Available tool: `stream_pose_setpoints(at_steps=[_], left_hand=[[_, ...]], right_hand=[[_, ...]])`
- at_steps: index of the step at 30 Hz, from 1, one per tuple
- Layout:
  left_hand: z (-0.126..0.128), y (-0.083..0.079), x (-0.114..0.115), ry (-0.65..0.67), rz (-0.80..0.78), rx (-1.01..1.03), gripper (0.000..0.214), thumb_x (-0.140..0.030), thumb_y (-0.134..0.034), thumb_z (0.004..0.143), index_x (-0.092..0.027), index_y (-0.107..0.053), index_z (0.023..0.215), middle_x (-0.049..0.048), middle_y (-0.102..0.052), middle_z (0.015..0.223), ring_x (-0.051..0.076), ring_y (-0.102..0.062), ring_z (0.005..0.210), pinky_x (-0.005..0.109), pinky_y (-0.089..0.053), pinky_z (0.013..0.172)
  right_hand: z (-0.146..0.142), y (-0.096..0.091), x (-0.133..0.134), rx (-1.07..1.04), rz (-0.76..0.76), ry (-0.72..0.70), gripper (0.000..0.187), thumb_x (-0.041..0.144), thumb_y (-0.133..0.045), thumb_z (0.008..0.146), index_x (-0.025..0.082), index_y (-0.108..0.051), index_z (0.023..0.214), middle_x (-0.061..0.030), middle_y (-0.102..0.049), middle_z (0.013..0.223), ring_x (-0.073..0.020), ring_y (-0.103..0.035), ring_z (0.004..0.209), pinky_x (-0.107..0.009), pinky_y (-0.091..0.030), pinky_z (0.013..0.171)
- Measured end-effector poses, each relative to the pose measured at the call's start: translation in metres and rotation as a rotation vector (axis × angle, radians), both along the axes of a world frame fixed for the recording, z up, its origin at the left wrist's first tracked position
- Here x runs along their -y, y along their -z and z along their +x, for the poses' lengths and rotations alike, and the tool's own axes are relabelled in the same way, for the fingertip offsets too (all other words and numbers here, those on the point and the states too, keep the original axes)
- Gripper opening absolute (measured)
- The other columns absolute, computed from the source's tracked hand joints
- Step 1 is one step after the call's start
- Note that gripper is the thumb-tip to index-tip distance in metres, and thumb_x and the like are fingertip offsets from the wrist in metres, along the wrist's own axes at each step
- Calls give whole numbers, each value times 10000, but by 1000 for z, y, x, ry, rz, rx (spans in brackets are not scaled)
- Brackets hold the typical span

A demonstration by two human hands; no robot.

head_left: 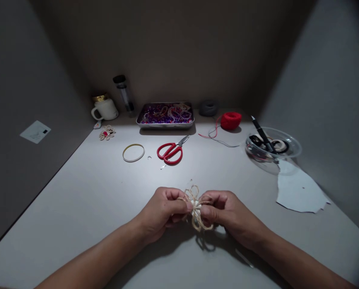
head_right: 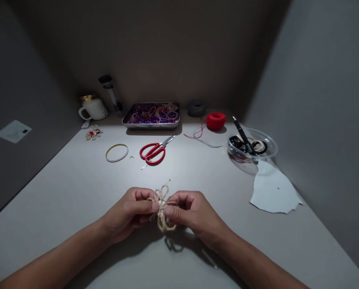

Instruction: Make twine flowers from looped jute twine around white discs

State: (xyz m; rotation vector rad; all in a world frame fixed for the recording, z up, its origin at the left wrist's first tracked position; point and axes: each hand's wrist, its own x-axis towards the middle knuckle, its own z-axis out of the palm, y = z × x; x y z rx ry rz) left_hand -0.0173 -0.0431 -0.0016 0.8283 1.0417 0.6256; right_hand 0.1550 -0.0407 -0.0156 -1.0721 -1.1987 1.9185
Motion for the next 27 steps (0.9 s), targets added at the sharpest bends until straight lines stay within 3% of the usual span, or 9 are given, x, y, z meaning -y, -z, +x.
stream_pose_setpoints(at_steps=[2,4,6,8,10,12,17,23,27], left_hand=[[-1,0,0,4,-27,41,174,-234,-631,616,-140,-497,555,-62,-389,433,40,-263,395,186,-117,367],[-1,1,1,-54,-10,28,196,-237,-633,628,-145,-476,555,-65,-387,433,37,-250,395,185,-116,372],[0,2,1,-177,42,-35,228,-232,-630,648,-154,-440,549,-74,-370,429,34,-240,397,180,-127,381],[2,3,2,-277,84,-89,241,-230,-628,668,-158,-427,556,-81,-360,427,33,-238,396,178,-138,386],[4,4,3,-293,89,-86,246,-241,-634,678,-159,-432,564,-82,-363,431,33,-238,394,181,-142,386],[5,3,5,-246,73,-42,249,-255,-643,680,-156,-445,566,-81,-364,435,33,-230,392,186,-140,387],[5,2,10,-99,34,93,210,-236,-667,652,-133,-504,569,-61,-397,464,36,-246,411,200,-142,405],[5,4,13,-1,34,161,131,-204,-690,610,-84,-643,636,-10,-497,520,49,-324,443,212,-174,438],[6,8,16,23,17,180,135,-217,-686,630,-88,-647,632,-12,-490,472,53,-344,390,223,-193,430]], right_hand=[[1,2,0,-26,4,-19,427,507,-752,556,132,-598,691,5,-569,569,-104,-500,501,-241,-413,503],[3,4,2,24,111,58,496,548,-704,604,147,-600,877,-35,-611,717,-147,-564,597,-273,-463,549],[5,5,4,181,409,242,502,506,-657,692,183,-548,1061,-96,-607,975,-215,-595,827,-346,-494,696],[6,5,6,395,804,385,534,431,-650,733,211,-479,1189,-132,-508,1213,-277,-497,1088,-437,-422,888],[4,6,7,548,1121,373,654,424,-660,729,219,-391,1289,-146,-385,1351,-311,-356,1234,-494,-313,993],[1,8,5,618,1273,275,763,483,-630,735,221,-282,1361,-164,-300,1406,-325,-284,1281,-526,-268,1015],[-6,17,-2,582,1315,100,841,669,-516,664,223,-287,1339,-195,-266,1404,-349,-259,1287,-552,-288,996],[-9,23,0,409,1205,-49,722,659,-545,666,177,-414,1188,-186,-480,1249,-303,-406,1203,-466,-358,985],[-16,26,0,379,1182,-87,644,602,-597,691,165,-464,1145,-157,-583,1137,-283,-481,1130,-454,-373,970]])
